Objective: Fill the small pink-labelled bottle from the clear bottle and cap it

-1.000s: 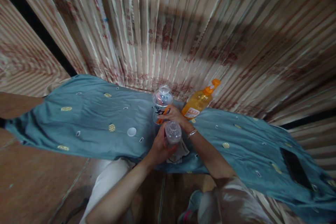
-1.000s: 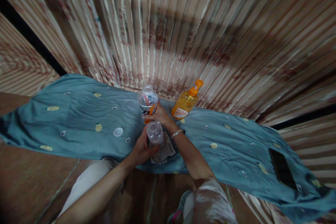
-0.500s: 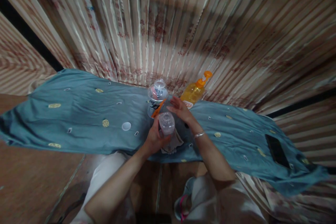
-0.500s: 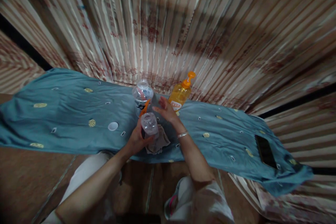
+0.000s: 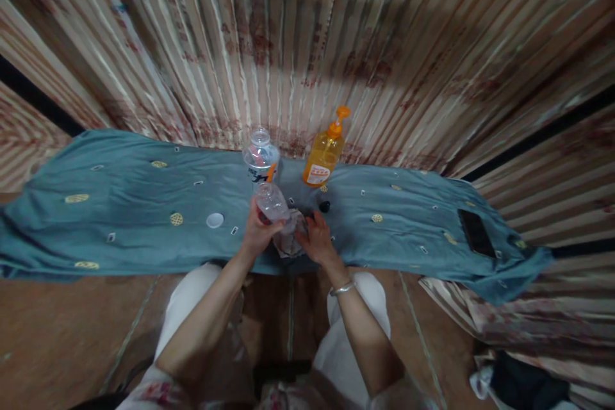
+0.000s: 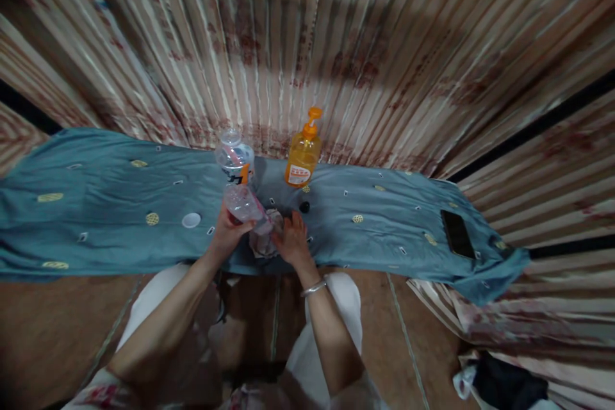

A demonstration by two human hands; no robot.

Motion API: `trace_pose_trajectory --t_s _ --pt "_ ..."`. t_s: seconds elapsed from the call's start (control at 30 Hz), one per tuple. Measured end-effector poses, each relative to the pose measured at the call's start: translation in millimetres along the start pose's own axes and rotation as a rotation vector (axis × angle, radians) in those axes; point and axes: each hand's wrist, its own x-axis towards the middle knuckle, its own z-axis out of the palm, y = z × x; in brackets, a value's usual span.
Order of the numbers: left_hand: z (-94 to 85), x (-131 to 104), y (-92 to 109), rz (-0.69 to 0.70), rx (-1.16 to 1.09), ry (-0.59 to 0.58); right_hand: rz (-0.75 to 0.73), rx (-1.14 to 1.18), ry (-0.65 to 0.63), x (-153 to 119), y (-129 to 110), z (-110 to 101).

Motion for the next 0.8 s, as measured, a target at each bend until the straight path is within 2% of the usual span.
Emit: trace_pose_trajectory --t_s 0.2,0.4,0.5,0.67,0.73,0.8 --pt "-13.6 -5 9 0.037 0.091 0.038 -0.018 0.094 0.015 6 -11 8" --pt "-23.8 -17 20 0.017 0.164 0.057 0.029 0.306 0.031 -1 -36 2" --pt "-18.9 -23 25 0.018 0.178 0.05 0.0 0.394 0.045 -12 -65 -3" --pt "-3.0 -29 28 0.086 0.151 -0.015 -0.151 0.46 0.079 -21 -117 -8" --pt "1.4 -28 30 0.1 0.142 -0.04 -0.187 0.465 0.085 -15 -125 -7" --pt "3.9 -25 32 0.095 0.134 -0.05 -0.184 0.473 0.086 -6 -121 -5"
